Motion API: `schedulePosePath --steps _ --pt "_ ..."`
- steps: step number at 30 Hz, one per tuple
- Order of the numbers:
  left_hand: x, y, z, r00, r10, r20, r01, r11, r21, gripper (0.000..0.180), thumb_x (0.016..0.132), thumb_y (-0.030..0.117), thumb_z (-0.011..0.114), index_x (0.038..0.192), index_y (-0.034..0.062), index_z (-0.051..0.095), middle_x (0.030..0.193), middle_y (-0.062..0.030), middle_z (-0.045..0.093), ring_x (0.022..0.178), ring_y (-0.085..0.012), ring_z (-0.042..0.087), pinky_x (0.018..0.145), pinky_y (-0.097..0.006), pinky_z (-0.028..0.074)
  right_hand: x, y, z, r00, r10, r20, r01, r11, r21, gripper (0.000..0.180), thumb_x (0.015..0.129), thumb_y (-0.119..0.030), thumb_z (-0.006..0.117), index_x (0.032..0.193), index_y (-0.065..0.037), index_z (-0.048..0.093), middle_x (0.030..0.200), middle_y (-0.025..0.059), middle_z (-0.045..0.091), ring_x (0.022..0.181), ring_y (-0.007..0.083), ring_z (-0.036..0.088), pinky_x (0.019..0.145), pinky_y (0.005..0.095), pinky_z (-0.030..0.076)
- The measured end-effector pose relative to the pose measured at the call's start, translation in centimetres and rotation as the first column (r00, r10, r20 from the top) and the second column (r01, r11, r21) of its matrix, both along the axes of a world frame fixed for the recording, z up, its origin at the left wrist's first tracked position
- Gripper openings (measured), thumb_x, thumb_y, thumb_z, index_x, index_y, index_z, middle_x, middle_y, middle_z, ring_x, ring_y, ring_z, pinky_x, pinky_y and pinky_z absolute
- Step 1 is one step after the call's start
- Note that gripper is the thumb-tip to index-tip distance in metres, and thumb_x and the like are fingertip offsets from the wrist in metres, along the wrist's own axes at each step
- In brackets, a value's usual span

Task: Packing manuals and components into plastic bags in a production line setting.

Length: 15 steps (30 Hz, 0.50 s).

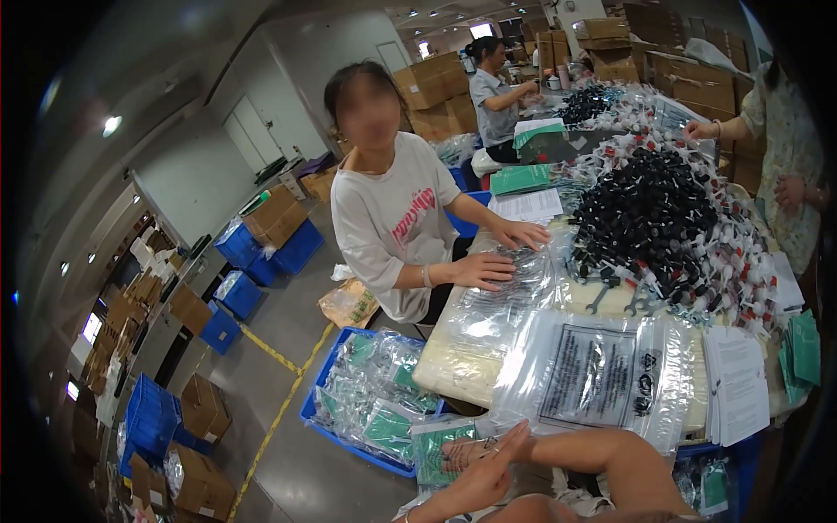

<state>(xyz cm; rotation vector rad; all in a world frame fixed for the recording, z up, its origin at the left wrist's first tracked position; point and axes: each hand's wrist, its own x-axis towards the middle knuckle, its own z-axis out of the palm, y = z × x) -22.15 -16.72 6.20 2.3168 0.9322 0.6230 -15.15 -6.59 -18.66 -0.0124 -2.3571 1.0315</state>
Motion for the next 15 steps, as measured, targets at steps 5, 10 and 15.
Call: schedulePosePath --steps 5,10,15 --pt "-0.2 -0.4 0.7 0.998 0.026 0.059 -0.011 0.969 -0.247 0.079 0.074 -0.009 0.044 0.146 0.0065 0.015 0.149 -0.0201 0.021 0.129 -0.0392 0.035 0.098 -0.039 0.037 -0.3 -0.3 2.5 0.999 0.033 0.022 -0.032 0.998 -0.046 0.037 0.078 -0.021 0.061 0.112 -0.007 0.06 0.11 0.0185 0.06 0.103 0.0303 0.056 0.092 0.0431 0.041" --pt "-0.2 -0.8 1.2 0.989 0.054 0.141 -0.028 0.983 -0.181 0.077 0.075 -0.009 0.045 0.145 0.0055 0.017 0.149 -0.0202 0.021 0.131 -0.0379 0.034 0.102 -0.038 0.034 -0.6 -0.8 5.3 0.997 0.068 0.043 -0.064 0.994 -0.088 0.035 0.078 -0.023 0.061 0.108 -0.005 0.061 0.107 0.0188 0.061 0.1 0.0299 0.057 0.091 0.0412 0.042" --pt "-1.9 0.3 -0.7 0.996 0.053 0.073 -0.044 0.992 -0.115 0.077 0.076 -0.009 0.046 0.146 0.0099 0.02 0.15 -0.0165 0.023 0.135 -0.028 0.032 0.095 -0.031 0.039 -0.3 -0.6 6.7 0.996 0.07 0.062 -0.061 0.987 -0.146 0.034 0.078 -0.024 0.062 0.104 -0.004 0.062 0.105 0.0191 0.062 0.098 0.0294 0.059 0.09 0.0392 0.043"
